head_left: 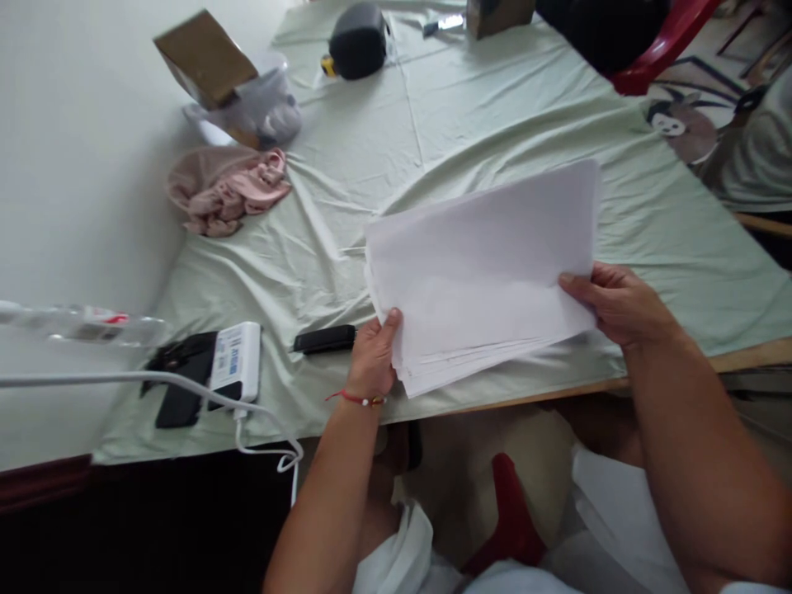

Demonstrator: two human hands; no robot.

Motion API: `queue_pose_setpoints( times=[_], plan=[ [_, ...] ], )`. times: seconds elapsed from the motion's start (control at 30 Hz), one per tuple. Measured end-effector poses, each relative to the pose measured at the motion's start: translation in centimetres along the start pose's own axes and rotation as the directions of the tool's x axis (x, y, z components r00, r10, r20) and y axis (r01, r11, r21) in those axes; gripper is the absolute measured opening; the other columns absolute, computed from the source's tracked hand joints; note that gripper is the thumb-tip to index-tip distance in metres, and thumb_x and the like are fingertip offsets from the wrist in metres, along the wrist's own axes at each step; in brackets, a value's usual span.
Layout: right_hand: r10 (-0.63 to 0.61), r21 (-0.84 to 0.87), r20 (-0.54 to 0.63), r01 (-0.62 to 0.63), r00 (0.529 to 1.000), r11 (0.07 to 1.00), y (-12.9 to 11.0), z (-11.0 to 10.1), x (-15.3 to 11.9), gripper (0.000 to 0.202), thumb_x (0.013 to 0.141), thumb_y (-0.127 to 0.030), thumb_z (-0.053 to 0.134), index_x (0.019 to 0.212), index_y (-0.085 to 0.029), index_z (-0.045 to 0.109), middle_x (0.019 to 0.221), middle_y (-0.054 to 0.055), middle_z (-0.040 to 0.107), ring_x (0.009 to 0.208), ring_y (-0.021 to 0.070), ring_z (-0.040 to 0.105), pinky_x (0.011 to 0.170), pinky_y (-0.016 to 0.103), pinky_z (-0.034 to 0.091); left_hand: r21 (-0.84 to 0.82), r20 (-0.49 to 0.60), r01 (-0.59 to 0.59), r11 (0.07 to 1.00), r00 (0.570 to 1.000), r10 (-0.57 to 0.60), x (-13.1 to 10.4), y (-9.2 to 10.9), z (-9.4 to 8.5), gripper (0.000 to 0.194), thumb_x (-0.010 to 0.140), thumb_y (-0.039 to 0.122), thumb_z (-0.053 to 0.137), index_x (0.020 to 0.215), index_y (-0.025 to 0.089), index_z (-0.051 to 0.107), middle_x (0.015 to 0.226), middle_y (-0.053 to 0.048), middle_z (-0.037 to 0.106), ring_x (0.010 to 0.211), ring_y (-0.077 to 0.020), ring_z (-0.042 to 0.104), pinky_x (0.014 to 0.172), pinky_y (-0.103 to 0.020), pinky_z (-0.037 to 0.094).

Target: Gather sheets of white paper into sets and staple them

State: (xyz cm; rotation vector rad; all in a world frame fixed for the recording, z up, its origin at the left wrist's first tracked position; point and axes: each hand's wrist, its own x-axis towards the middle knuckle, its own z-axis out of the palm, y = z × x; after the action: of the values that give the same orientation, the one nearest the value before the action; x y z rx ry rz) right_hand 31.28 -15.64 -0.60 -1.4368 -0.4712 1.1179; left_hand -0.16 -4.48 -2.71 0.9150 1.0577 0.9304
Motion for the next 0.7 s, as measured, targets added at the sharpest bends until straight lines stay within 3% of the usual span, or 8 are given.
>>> queue_pose_setpoints(
  times=[0.07, 0.17, 0.23, 0.37, 0.47, 0.57, 0.63, 0.7],
  plan=[
    [-0.074, -0.003, 0.030, 0.074, 0.997, 0.997, 0.1, 0.0, 0.2, 0.028, 0.069, -0.032, 0.095, 0.092, -0.021, 0.084, 0.093, 0.005, 0.080, 0.078, 0.0139, 0.069, 0.078, 0.025, 0.058, 0.061, -0.004, -0.137, 0.989, 0.990, 0.138, 0.6, 0.8, 0.0, 0.052, 0.066, 0.060, 0.095, 0.089, 0.019, 0.075, 0.085, -0.008, 0.081, 0.100, -0.0291, 0.079, 0.094, -0.042, 0.065],
    [-0.251, 0.017, 0.048, 0.250, 0.967, 0.968, 0.5, 0.0, 1.0, 0.024, 0.071, -0.029, 0.094, 0.092, -0.024, 0.084, 0.099, 0.002, 0.081, 0.086, 0.0127, 0.071, 0.093, 0.028, 0.057, 0.168, 0.018, -0.356, 0.919, 0.933, 0.358, 1.2, 2.2, -0.5, 0.039, 0.073, 0.053, 0.092, 0.089, 0.020, 0.076, 0.093, -0.006, 0.081, 0.104, -0.0245, 0.077, 0.103, -0.040, 0.060],
    [-0.342, 0.006, 0.040, 0.342, 0.939, 0.940, 0.8, -0.2, 1.3, 0.020, 0.070, -0.032, 0.094, 0.084, -0.024, 0.082, 0.098, 0.000, 0.080, 0.090, 0.0140, 0.071, 0.101, 0.032, 0.056, 0.197, 0.010, -0.430, 0.881, 0.900, 0.436, 1.5, 2.9, -0.9, 0.032, 0.071, 0.045, 0.093, 0.082, 0.021, 0.075, 0.089, -0.005, 0.080, 0.103, -0.0231, 0.075, 0.106, -0.040, 0.058],
    [-0.348, -0.280, -0.007, 0.332, 0.938, 0.901, 0.4, -0.6, 1.0, 0.026, 0.068, -0.041, 0.096, 0.083, -0.026, 0.081, 0.094, -0.001, 0.079, 0.092, 0.0194, 0.070, 0.096, 0.036, 0.059, 0.272, 0.014, -0.464, 0.843, 0.878, 0.479, 1.6, 3.1, -1.3, 0.026, 0.064, 0.037, 0.093, 0.073, 0.023, 0.073, 0.085, -0.004, 0.077, 0.097, -0.0244, 0.073, 0.103, -0.041, 0.059],
    [-0.278, -0.462, 0.179, 0.330, 0.944, 0.823, -0.4, -0.4, 0.5, 0.027, 0.073, -0.047, 0.093, 0.090, -0.028, 0.083, 0.089, 0.000, 0.077, 0.086, 0.0197, 0.067, 0.088, 0.034, 0.059, 0.415, 0.120, -0.426, 0.804, 0.902, 0.416, 1.5, 3.1, -1.1, 0.025, 0.065, 0.036, 0.093, 0.076, 0.023, 0.075, 0.079, -0.003, 0.074, 0.090, -0.0261, 0.071, 0.089, -0.038, 0.063],
    [-0.351, -0.362, 0.098, 0.362, 0.931, 0.859, -0.6, 0.2, 0.5, 0.023, 0.072, -0.044, 0.093, 0.083, -0.029, 0.080, 0.095, 0.001, 0.078, 0.092, 0.0211, 0.069, 0.092, 0.035, 0.061, 0.467, 0.128, -0.396, 0.791, 0.915, 0.382, 1.6, 3.1, -1.0, 0.027, 0.068, 0.037, 0.094, 0.068, 0.021, 0.072, 0.065, -0.001, 0.065, 0.077, -0.0236, 0.067, 0.076, -0.033, 0.060],
    [-0.346, -0.280, 0.037, 0.343, 0.937, 0.897, -0.4, 0.4, 0.6, 0.024, 0.069, -0.042, 0.095, 0.081, -0.029, 0.079, 0.100, 0.001, 0.080, 0.098, 0.0229, 0.070, 0.096, 0.038, 0.061, 0.481, 0.107, -0.415, 0.773, 0.902, 0.418, 1.9, 2.7, -1.1, 0.028, 0.067, 0.037, 0.094, 0.073, 0.020, 0.073, 0.070, -0.001, 0.067, 0.082, -0.0243, 0.068, 0.081, -0.034, 0.061],
    [-0.301, -0.255, 0.055, 0.305, 0.952, 0.918, -0.1, 0.4, 0.8, 0.030, 0.064, -0.039, 0.097, 0.085, -0.029, 0.080, 0.103, 0.002, 0.080, 0.102, 0.0249, 0.071, 0.096, 0.040, 0.062, 0.479, 0.130, -0.427, 0.767, 0.899, 0.418, 2.4, 2.0, -1.2, 0.035, 0.064, 0.038, 0.095, 0.088, 0.020, 0.076, 0.087, -0.004, 0.075, 0.096, -0.0264, 0.071, 0.094, -0.039, 0.060]
  ],
)
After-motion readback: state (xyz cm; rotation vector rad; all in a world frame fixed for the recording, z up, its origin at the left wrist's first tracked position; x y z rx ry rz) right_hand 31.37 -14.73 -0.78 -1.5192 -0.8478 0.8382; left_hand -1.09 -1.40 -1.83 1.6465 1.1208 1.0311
